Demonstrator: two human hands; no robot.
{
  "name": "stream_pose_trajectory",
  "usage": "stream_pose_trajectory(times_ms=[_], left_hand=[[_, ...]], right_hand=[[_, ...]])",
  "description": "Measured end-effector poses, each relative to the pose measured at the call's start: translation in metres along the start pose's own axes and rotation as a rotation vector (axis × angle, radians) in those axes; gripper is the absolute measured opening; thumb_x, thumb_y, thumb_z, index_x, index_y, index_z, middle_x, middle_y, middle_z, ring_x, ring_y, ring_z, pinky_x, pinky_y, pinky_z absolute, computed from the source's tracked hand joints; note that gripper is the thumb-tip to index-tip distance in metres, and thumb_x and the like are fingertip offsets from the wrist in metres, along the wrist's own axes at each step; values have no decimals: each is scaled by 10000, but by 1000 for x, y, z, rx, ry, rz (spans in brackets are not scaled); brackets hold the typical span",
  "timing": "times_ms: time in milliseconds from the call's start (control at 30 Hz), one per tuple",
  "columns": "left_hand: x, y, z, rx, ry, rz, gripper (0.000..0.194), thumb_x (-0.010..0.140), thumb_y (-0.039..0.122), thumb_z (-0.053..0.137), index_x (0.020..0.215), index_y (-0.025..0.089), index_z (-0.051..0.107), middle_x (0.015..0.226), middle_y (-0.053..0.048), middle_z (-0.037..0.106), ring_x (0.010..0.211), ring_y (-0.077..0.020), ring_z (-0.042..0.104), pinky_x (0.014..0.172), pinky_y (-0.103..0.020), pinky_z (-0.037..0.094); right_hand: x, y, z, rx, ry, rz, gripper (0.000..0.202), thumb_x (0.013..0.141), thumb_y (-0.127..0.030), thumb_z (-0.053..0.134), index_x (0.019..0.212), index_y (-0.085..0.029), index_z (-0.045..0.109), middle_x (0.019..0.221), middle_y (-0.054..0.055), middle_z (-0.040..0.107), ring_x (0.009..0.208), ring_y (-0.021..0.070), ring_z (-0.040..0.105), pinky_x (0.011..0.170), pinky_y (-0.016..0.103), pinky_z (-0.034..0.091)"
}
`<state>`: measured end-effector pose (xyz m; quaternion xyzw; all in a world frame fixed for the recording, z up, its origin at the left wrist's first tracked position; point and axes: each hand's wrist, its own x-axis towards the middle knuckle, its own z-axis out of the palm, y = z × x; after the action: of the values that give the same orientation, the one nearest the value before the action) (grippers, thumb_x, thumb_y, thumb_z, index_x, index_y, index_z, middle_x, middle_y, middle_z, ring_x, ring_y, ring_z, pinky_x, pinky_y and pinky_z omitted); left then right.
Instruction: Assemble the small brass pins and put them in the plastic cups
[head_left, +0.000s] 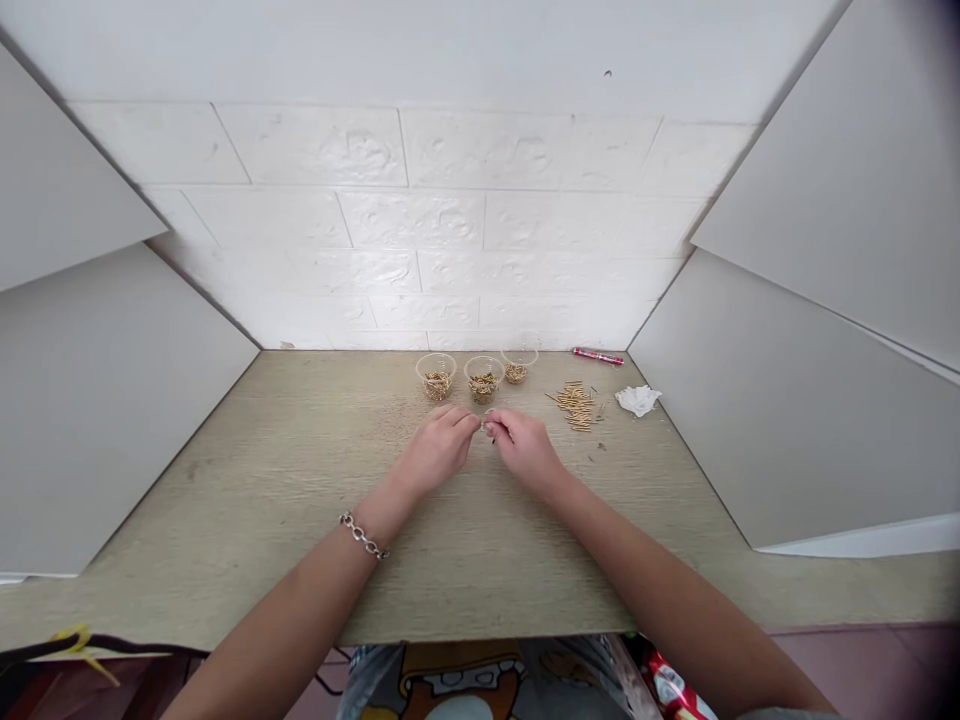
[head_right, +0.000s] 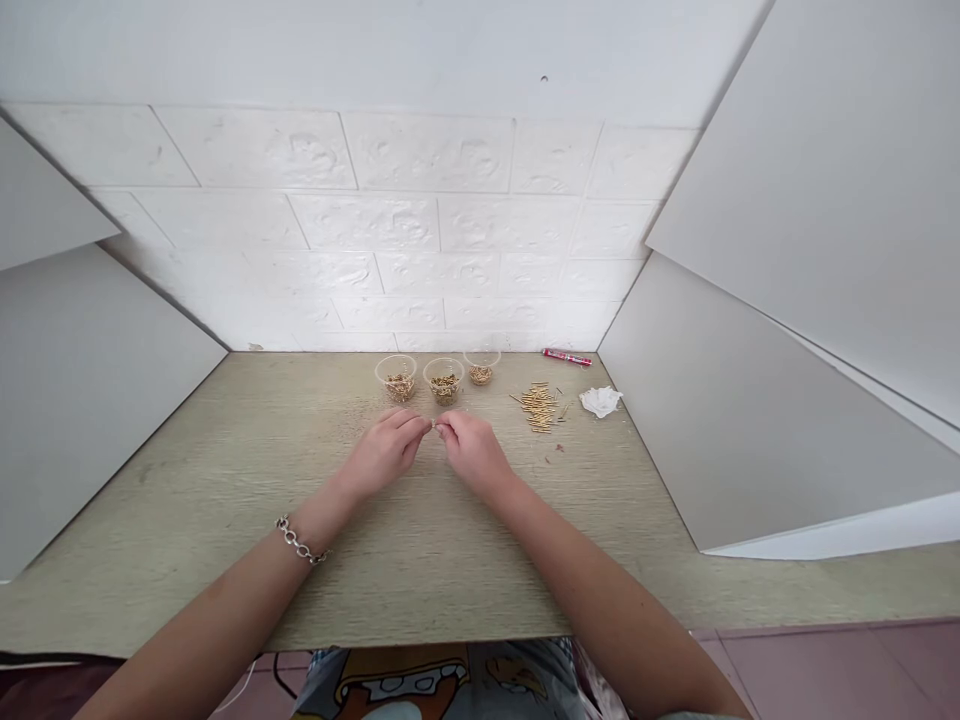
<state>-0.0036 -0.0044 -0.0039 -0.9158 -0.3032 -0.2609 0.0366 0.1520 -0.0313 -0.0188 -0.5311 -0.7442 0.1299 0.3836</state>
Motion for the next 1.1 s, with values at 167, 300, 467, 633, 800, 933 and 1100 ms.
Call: stream_pose_trajectory(times_ms=[167, 300, 467, 633, 800, 933, 1100], left_hand=[[0, -1, 0, -22, -31, 2, 203, 802, 121, 352, 845, 150, 548, 799, -56, 579, 767, -156, 491, 743, -299, 404], [1, 0, 1, -157, -19, -82, 211, 812, 143, 350, 849, 158, 557, 804, -51, 592, 773, -146, 507, 733, -281, 406], [1, 1, 1, -259, 27, -210, 212, 818, 215, 374, 813, 164, 580, 782, -51, 597, 753, -143, 526, 704, -272, 410], [2, 3, 0, -286, 25, -253, 225, 819, 238, 375, 802, 163, 587, 747, -48, 598, 717, -140, 529, 665, -263, 410], [2, 4, -1, -301, 22, -262, 220, 818, 246, 386, 800, 166, 590, 750, -40, 606, 719, -137, 535, 665, -257, 412], [1, 2, 0, -353, 23, -271, 227, 818, 266, 389, 838, 173, 596, 801, -43, 617, 761, -141, 545, 698, -266, 417], [5, -1, -1, -488, -5, -309, 238, 808, 291, 402, 889, 190, 602, 874, -32, 630, 795, -134, 555, 726, -255, 422]], right_hand=[[0, -1, -2, -18, -22, -31, 151, 803, -176, 387, 747, -174, 527, 668, 5, 556, 639, 118, 491, 607, 225, 349], [-1, -2, 0, -24, 7, -40, 159, 817, -200, 378, 787, -177, 532, 711, 19, 571, 669, 130, 503, 622, 235, 359], [-2, -3, 1, -8, 78, -46, 170, 826, -237, 377, 829, -183, 538, 781, 34, 588, 717, 139, 523, 661, 246, 377], [-4, -3, 1, -26, 91, -58, 170, 830, -234, 369, 833, -181, 531, 800, 37, 589, 732, 139, 523, 667, 244, 378], [-4, -4, -1, -57, 51, -98, 168, 833, -229, 350, 837, -178, 510, 771, 35, 569, 713, 137, 512, 650, 241, 370], [-3, -6, -3, -63, 14, -72, 158, 828, -222, 342, 842, -180, 494, 759, 32, 556, 699, 138, 504, 625, 242, 364], [-2, -6, -4, -36, 2, -27, 148, 821, -226, 346, 849, -183, 486, 764, 27, 556, 696, 136, 504, 624, 244, 364]])
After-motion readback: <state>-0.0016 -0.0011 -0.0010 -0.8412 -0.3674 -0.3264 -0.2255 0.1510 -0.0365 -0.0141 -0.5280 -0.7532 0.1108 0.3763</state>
